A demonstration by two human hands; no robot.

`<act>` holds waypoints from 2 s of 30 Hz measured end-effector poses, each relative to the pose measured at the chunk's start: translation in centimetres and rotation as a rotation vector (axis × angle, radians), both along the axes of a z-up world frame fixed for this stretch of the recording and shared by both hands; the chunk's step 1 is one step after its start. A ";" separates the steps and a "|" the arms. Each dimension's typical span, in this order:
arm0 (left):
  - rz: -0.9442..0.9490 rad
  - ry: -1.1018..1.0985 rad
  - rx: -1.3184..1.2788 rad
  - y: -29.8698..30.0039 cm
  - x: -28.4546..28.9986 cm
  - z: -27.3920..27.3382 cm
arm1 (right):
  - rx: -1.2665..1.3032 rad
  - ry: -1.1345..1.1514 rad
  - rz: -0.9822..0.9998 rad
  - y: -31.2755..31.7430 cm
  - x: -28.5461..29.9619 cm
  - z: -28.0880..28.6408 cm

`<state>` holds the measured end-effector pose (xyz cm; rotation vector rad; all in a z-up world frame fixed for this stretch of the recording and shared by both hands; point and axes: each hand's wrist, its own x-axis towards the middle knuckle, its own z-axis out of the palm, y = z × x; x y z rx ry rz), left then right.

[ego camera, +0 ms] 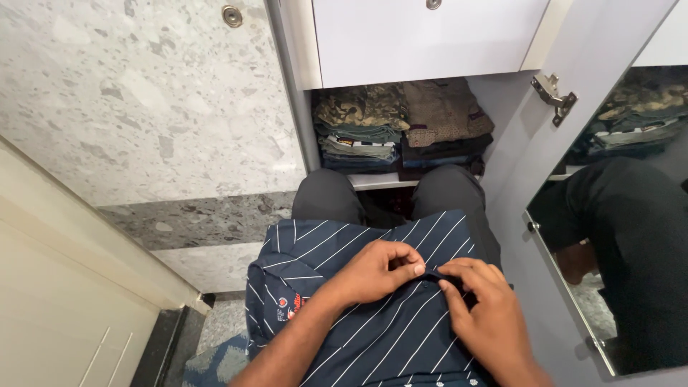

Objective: The person sits on the floor in front of an open wardrobe and folds two shirts by hand. First, they fold a red and blue checkered shirt, then a dark blue striped shirt, placing each folded shirt onto a shelf inside the wardrobe.

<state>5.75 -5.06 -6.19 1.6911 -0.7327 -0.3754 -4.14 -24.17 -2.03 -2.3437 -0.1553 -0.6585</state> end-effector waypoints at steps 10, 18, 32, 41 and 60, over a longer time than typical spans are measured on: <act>0.088 -0.616 0.186 -1.5 -3.7 4.6 | 0.098 0.096 -0.091 -5.4 -1.7 -1.1; 0.125 -0.856 0.154 -6.8 -3.8 4.5 | 0.363 0.266 -0.192 -7.1 -1.4 -4.0; -0.176 -1.267 0.357 -12.0 -0.4 6.0 | 0.596 0.401 -0.043 -9.3 0.0 -7.5; -0.520 -1.451 0.379 -15.2 1.2 4.7 | 0.177 0.395 -0.370 -7.3 -1.4 -4.0; -0.441 -1.504 0.663 -15.0 -0.7 4.5 | 0.141 0.522 -0.300 -8.3 -1.0 -2.9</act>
